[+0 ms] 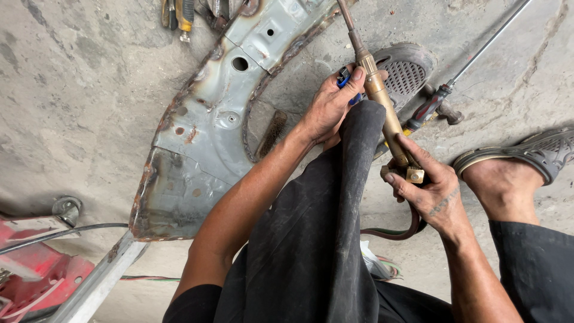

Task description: The person sits on the workshop floor working on a rusty car front panel. They use a screwdriver to pry at the panel, then adjust and ignite a gas torch and heat the panel and fasteners, occasionally hammering the panel with a hammer.

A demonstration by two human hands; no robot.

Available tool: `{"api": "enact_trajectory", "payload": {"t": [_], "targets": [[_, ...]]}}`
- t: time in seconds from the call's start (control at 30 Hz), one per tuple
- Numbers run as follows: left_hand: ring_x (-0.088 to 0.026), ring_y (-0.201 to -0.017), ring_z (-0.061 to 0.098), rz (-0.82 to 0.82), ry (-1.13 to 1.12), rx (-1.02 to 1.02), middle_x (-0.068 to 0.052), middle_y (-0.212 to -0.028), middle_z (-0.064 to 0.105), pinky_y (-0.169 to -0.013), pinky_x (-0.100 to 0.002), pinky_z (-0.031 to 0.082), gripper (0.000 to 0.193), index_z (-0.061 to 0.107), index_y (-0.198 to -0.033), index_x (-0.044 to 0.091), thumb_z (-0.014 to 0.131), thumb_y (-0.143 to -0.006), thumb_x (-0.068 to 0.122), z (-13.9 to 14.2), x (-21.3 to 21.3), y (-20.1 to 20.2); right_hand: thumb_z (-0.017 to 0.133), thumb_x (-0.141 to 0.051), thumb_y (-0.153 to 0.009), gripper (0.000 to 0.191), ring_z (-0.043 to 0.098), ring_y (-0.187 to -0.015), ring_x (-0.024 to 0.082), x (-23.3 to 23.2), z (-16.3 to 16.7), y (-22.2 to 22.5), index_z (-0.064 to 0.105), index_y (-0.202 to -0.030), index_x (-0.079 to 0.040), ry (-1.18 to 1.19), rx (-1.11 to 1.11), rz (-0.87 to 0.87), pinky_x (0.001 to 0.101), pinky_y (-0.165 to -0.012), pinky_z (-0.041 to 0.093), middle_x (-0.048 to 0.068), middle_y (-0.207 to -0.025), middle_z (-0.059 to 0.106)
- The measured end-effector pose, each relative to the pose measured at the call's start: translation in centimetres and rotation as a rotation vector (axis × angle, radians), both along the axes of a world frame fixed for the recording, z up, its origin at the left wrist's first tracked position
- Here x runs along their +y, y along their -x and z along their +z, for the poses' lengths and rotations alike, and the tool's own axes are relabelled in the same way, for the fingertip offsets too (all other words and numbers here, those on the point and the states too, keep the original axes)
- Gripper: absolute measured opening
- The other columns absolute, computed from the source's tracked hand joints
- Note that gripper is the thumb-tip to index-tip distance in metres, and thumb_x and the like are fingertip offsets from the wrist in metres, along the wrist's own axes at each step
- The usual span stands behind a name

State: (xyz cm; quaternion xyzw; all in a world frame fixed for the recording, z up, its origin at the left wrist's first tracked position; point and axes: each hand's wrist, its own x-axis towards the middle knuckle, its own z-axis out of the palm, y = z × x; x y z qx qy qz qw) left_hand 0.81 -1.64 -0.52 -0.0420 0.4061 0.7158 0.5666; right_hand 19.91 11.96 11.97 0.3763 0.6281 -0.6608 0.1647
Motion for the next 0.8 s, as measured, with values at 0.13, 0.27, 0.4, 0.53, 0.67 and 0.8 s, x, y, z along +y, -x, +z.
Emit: {"api": "enact_trajectory", "payload": {"t": [0.13, 0.27, 0.4, 0.53, 0.67, 0.8], "targets": [[-0.021, -0.122, 0.063, 0.012, -0.006, -0.025, -0.017, -0.140, 0.063, -0.103, -0.040, 0.057, 0.054, 0.055, -0.139, -0.001, 0.052, -0.110, 0.044, -0.12, 0.03, -0.04, 0.071, -0.011, -0.092, 0.062, 0.064, -0.071, 0.009, 0.27, 0.01, -0.08, 0.052, -0.152, -0.008, 0.050, 0.039, -0.015, 0.0254, -0.064, 0.057, 0.007, -0.103, 0.072], [-0.021, -0.122, 0.063, 0.004, 0.004, -0.008, -0.017, -0.140, 0.063, -0.104, -0.040, 0.057, 0.054, 0.055, -0.139, -0.002, 0.052, -0.110, 0.044, -0.18, -0.01, -0.05, 0.066, -0.010, -0.096, 0.056, 0.064, -0.070, 0.010, 0.18, -0.08, -0.03, 0.054, -0.150, -0.008, 0.037, 0.031, -0.032, 0.0258, -0.062, 0.056, 0.008, -0.102, 0.072], [-0.022, -0.122, 0.062, -0.008, 0.017, -0.002, -0.017, -0.140, 0.063, -0.104, -0.041, 0.057, 0.055, 0.055, -0.140, -0.002, 0.052, -0.110, 0.044, -0.14, -0.04, -0.07, 0.065, -0.006, -0.095, 0.056, 0.064, -0.068, 0.010, 0.14, -0.12, 0.04, 0.055, -0.150, -0.008, 0.009, 0.038, -0.020, 0.0260, -0.060, 0.056, 0.008, -0.100, 0.072], [-0.022, -0.125, 0.061, -0.013, 0.022, 0.009, -0.017, -0.141, 0.063, -0.106, -0.042, 0.056, 0.056, 0.054, -0.140, -0.002, 0.051, -0.110, 0.045, -0.15, 0.01, -0.04, 0.064, -0.002, -0.093, 0.058, 0.063, -0.068, 0.009, 0.14, -0.14, 0.06, 0.055, -0.150, -0.010, -0.002, 0.054, -0.009, 0.0258, -0.060, 0.056, 0.008, -0.099, 0.073], [-0.023, -0.126, 0.062, -0.012, 0.026, 0.004, -0.017, -0.140, 0.063, -0.106, -0.043, 0.056, 0.056, 0.054, -0.140, -0.002, 0.051, -0.109, 0.045, -0.20, -0.02, -0.03, 0.067, 0.002, -0.088, 0.065, 0.062, -0.068, 0.008, -0.01, -0.24, 0.05, 0.054, -0.150, -0.011, -0.049, 0.068, 0.023, 0.0253, -0.063, 0.056, 0.007, -0.100, 0.073], [-0.023, -0.125, 0.061, -0.005, 0.007, -0.007, -0.016, -0.140, 0.063, -0.107, -0.043, 0.055, 0.056, 0.055, -0.141, -0.002, 0.051, -0.110, 0.045, -0.22, -0.08, -0.09, 0.068, 0.004, -0.087, 0.067, 0.062, -0.069, 0.008, 0.04, -0.33, -0.02, 0.055, -0.150, -0.011, -0.063, 0.081, 0.040, 0.0251, -0.065, 0.055, 0.006, -0.101, 0.072]]}}
